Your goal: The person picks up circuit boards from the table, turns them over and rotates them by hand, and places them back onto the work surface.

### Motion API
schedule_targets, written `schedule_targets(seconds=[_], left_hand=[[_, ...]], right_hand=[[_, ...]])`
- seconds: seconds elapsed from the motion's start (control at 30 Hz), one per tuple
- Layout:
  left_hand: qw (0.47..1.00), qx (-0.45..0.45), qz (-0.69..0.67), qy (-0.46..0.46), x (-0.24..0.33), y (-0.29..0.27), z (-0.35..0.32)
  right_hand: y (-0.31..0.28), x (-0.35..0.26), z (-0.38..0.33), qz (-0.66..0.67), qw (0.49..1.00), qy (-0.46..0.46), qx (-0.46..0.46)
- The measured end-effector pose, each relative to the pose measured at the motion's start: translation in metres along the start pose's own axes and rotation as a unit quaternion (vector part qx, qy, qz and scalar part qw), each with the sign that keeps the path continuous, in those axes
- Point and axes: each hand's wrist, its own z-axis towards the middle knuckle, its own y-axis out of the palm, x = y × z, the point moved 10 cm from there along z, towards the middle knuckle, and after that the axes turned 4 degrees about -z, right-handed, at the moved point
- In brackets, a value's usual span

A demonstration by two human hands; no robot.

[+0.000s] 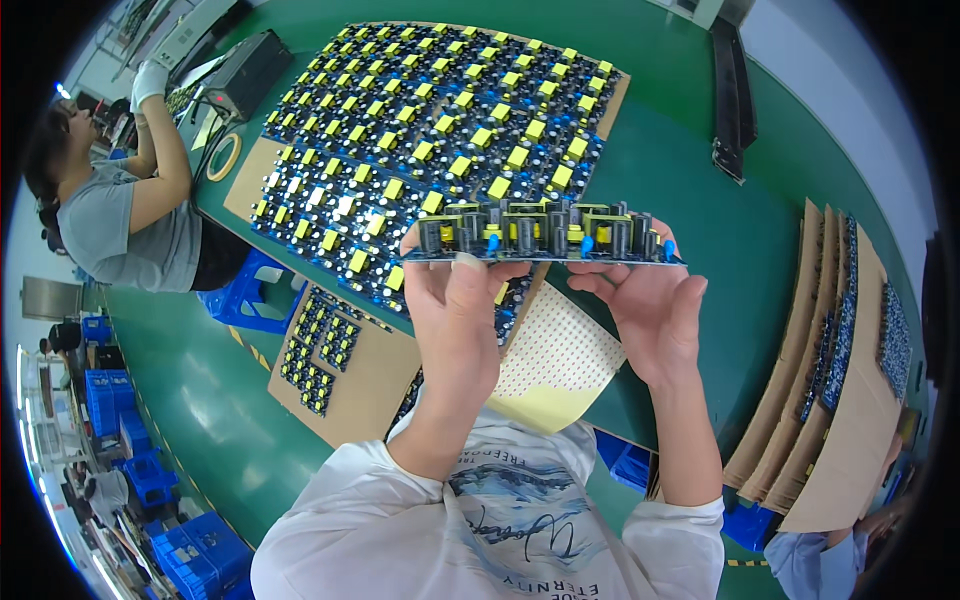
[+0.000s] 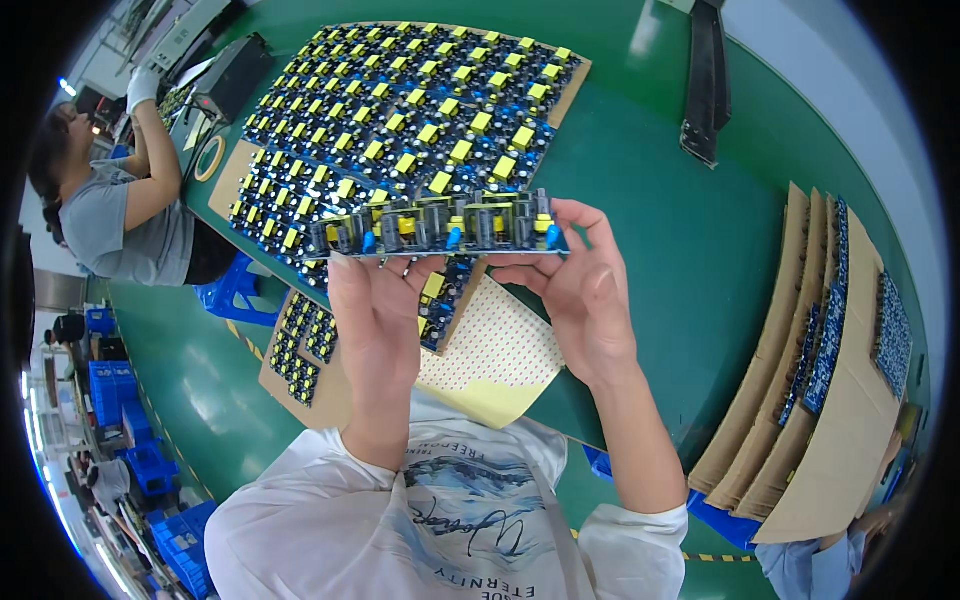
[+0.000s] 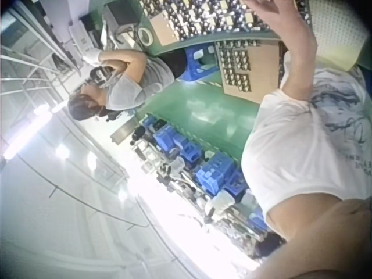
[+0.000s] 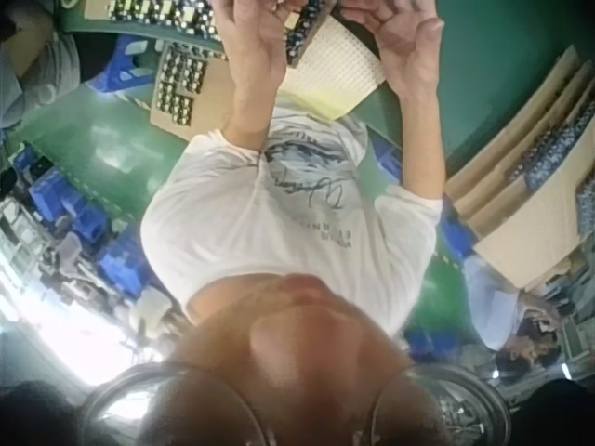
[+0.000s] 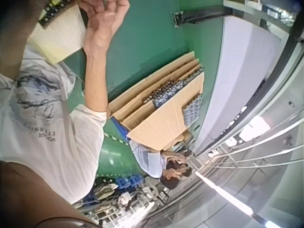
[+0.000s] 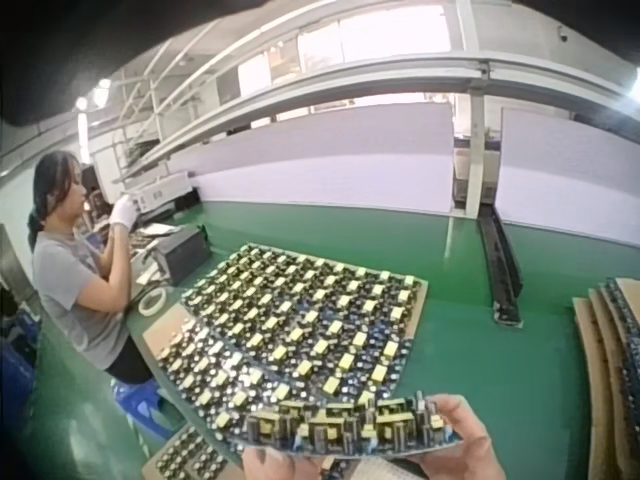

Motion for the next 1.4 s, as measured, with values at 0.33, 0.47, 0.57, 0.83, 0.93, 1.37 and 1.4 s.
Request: schedule_targets(seconds=[0.33,0.47,0.57,0.83,0.93,1.37,1.4], left_hand=[[1.000,0.010,0.021,0.006,0.006,0.006,-0.004],[1.000,-0.013,0.026,0.004,0.008,0.013,-0.008],[0.999,-0.009,0.042,0.018,0.010,0.012,-0.009],[0.998,-0.055,0.025,0.036,0.011,0.016,-0.009],[0.998,-0.053,0.010,0.031,0.011,0.018,-0.011],[0.995,-0.067,0.017,0.068,0.020,0.027,-0.009],[0.995,-0.076,0.004,0.070,0.020,0.027,-0.009]], right_hand=[[-0.004,0.002,-0.002,-0.028,0.999,0.023,0.032],[-0.008,0.001,-0.003,-0.003,0.998,0.018,0.055],[-0.008,-0.001,-0.003,-0.004,0.998,0.015,0.062],[-0.010,-0.005,-0.006,0.042,0.996,0.017,0.083],[-0.008,-0.005,-0.006,0.065,0.995,0.024,0.070],[0.002,-0.009,-0.002,0.092,0.995,0.024,0.041],[0.002,-0.009,-0.002,0.101,0.994,0.024,0.041]])
